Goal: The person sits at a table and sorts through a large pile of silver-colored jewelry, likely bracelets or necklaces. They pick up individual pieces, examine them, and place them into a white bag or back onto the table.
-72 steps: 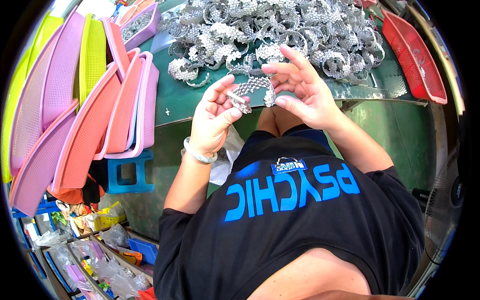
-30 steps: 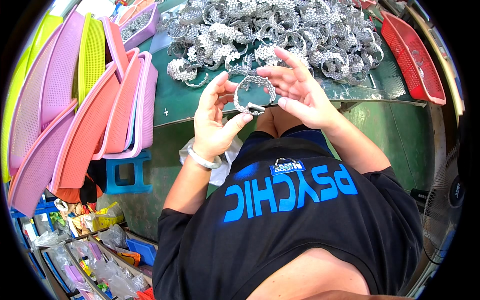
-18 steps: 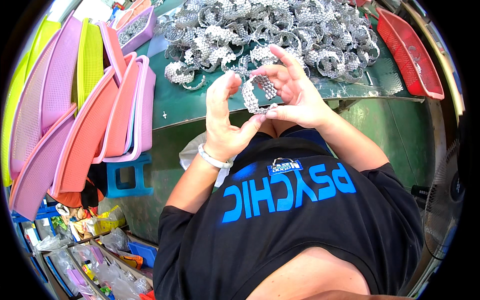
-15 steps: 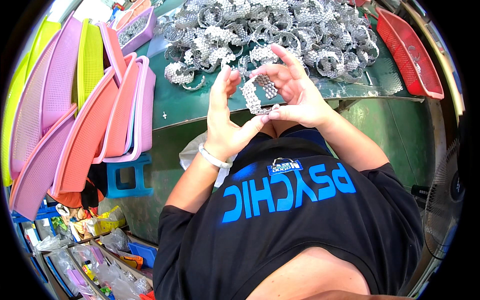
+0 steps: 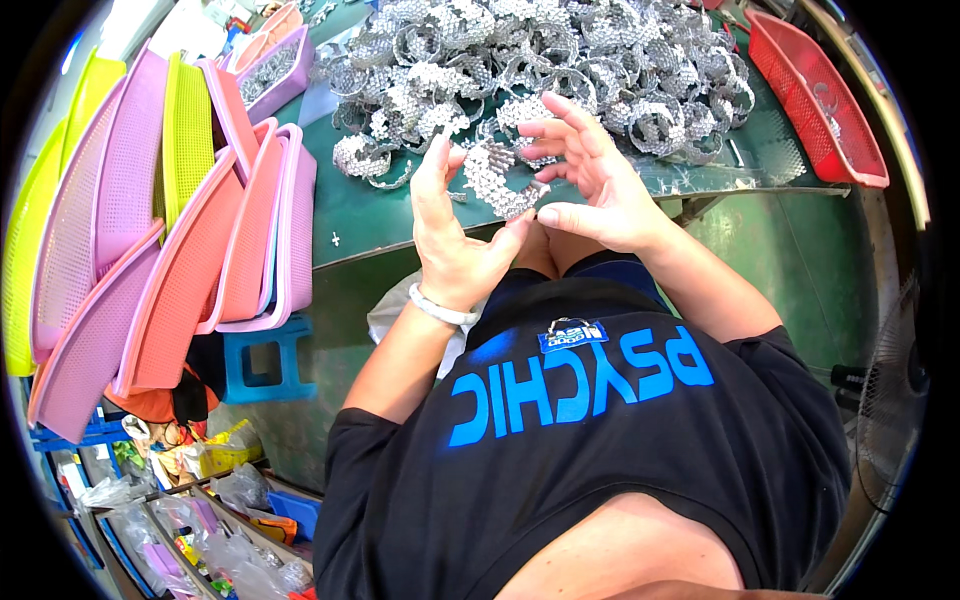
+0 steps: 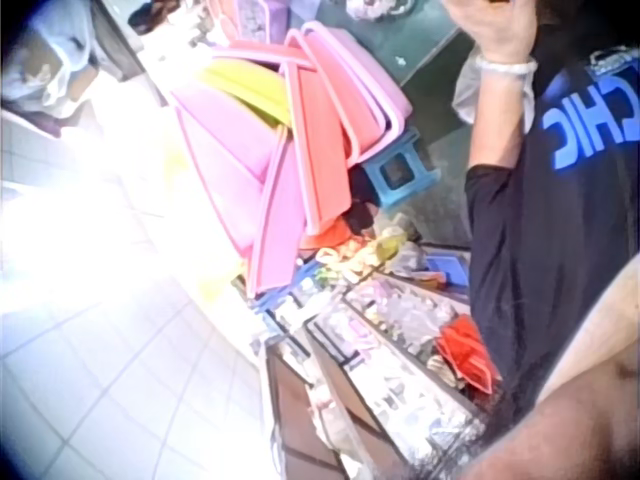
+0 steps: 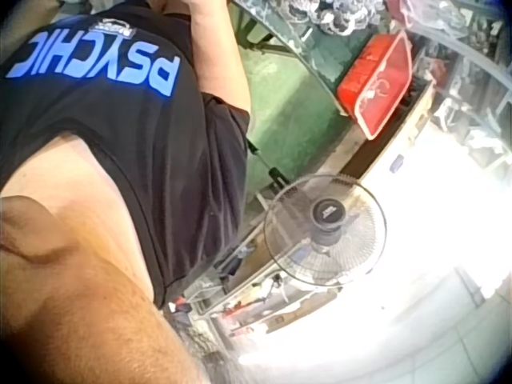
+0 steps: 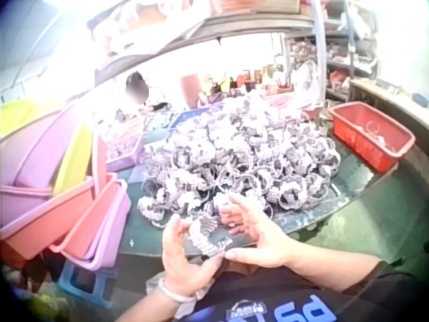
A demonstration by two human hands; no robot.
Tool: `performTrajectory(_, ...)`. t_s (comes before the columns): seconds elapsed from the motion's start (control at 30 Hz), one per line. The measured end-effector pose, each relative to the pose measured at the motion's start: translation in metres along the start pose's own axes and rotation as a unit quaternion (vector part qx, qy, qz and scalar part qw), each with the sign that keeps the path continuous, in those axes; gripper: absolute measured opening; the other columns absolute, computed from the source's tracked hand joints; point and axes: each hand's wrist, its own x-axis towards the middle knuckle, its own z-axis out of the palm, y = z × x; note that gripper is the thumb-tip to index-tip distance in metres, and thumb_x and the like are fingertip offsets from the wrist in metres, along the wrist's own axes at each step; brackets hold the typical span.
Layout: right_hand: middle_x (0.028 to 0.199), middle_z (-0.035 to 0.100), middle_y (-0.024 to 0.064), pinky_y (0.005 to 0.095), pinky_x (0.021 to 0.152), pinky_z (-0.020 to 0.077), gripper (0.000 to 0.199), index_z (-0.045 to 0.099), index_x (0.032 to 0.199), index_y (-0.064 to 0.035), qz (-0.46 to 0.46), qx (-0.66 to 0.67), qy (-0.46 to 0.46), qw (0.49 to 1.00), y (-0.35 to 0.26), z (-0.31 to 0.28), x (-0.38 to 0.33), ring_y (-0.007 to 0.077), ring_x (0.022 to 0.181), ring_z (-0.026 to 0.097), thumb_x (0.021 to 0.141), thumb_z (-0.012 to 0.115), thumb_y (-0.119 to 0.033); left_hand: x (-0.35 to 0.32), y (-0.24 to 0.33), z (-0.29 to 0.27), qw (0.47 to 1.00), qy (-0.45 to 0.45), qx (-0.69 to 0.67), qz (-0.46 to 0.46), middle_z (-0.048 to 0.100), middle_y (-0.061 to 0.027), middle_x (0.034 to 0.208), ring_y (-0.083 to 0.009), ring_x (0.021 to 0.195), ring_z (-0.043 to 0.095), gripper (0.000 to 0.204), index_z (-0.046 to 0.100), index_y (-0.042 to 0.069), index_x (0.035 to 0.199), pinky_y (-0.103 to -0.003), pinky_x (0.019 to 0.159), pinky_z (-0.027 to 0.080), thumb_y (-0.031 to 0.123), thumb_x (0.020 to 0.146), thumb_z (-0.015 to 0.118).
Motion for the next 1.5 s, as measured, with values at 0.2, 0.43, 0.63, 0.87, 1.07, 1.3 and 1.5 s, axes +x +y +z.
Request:
performTrajectory(0.2,0.117,0.050,0.0080,0.0221,0.073,0.0406,0.075,0.024,0.140,-0.0081,-0.005,-0.053,0.036,0.998,-0.014,0.006,-0.004,0.0085,0.086,0.050,0.077,0.065,-0.003,0.002,-0.001,0.003,0.997,0.030,0.070,0.022,0.045,-0.0185,0.116,-0.0322,0.102,0.047,0.089,0.030,-0.002,0.133,-0.040,0.088,0.040,0.008,0.059,0.077)
performTrajectory(0.43,0.102,0.054,0.0074,0.0179,0.060,0.0412,0.066,0.032,0.135,-0.0078,0.034,-0.029,0.045,0.998,-0.020,0.028,-0.005,0.0044,0.068,0.050,0.077,0.061,0.005,0.004,0.006,0.001,0.977,0.017,0.186,0.108,0.044,-0.0214,0.115,-0.0364,0.103,0.046,0.084,0.031,-0.003,0.133,-0.042,0.088,0.040,0.008,0.062,0.075)
performTrajectory(0.63,0.086,0.059,0.0036,0.0202,0.067,0.0441,0.058,0.034,0.134,-0.0057,0.062,0.033,0.071,0.995,-0.011,0.033,-0.003,0.0059,0.077,0.054,0.082,0.058,0.003,0.000,-0.001,0.005,0.970,0.040,0.195,0.142,0.041,-0.0224,0.117,-0.0366,0.102,0.047,0.083,0.031,-0.001,0.133,-0.042,0.086,0.041,0.006,0.062,0.074)
performTrajectory(0.87,0.089,0.060,0.0025,0.0210,0.071,0.0444,0.058,0.029,0.136,-0.0045,0.091,0.021,0.059,0.994,-0.017,0.029,-0.002,0.0073,0.077,0.053,0.085,0.055,0.003,-0.004,-0.004,0.006,0.970,0.053,0.192,0.137,0.039,-0.0223,0.119,-0.0362,0.103,0.047,0.083,0.030,0.000,0.133,-0.042,0.086,0.042,0.005,0.063,0.075)
performTrajectory(1.07,0.089,0.059,0.0027,0.0216,0.071,0.0456,0.060,0.029,0.137,-0.0053,0.085,0.036,0.050,0.994,-0.018,0.022,-0.002,0.0072,0.077,0.053,0.084,0.055,0.004,-0.010,0.001,-0.003,0.988,0.021,0.137,0.069,0.038,-0.0224,0.124,-0.0353,0.110,0.044,0.089,0.026,-0.001,0.135,-0.041,0.091,0.039,0.012,0.063,0.077)
performTrajectory(1.3,0.091,0.059,0.0023,0.0219,0.073,0.0457,0.061,0.028,0.137,-0.0057,0.100,0.040,0.038,0.993,-0.021,0.020,-0.002,0.0072,0.080,0.053,0.084,0.055,0.005,-0.010,0.002,-0.009,0.980,0.001,-0.133,-0.150,0.039,-0.0187,0.127,-0.0254,0.114,0.043,0.089,0.021,-0.001,0.138,-0.036,0.093,0.037,0.025,0.072,0.074)
performTrajectory(1.5,0.088,0.060,0.0031,0.0227,0.076,0.0452,0.062,0.031,0.136,-0.0059,0.050,-0.056,0.026,0.997,-0.019,0.019,-0.003,0.0075,0.081,0.054,0.081,0.057,0.005,-0.004,0.005,-0.010,0.927,-0.023,-0.283,-0.246,0.041,-0.0156,0.125,-0.0192,0.111,0.044,0.077,0.022,-0.003,0.137,-0.031,0.093,0.035,0.021,0.080,0.068)
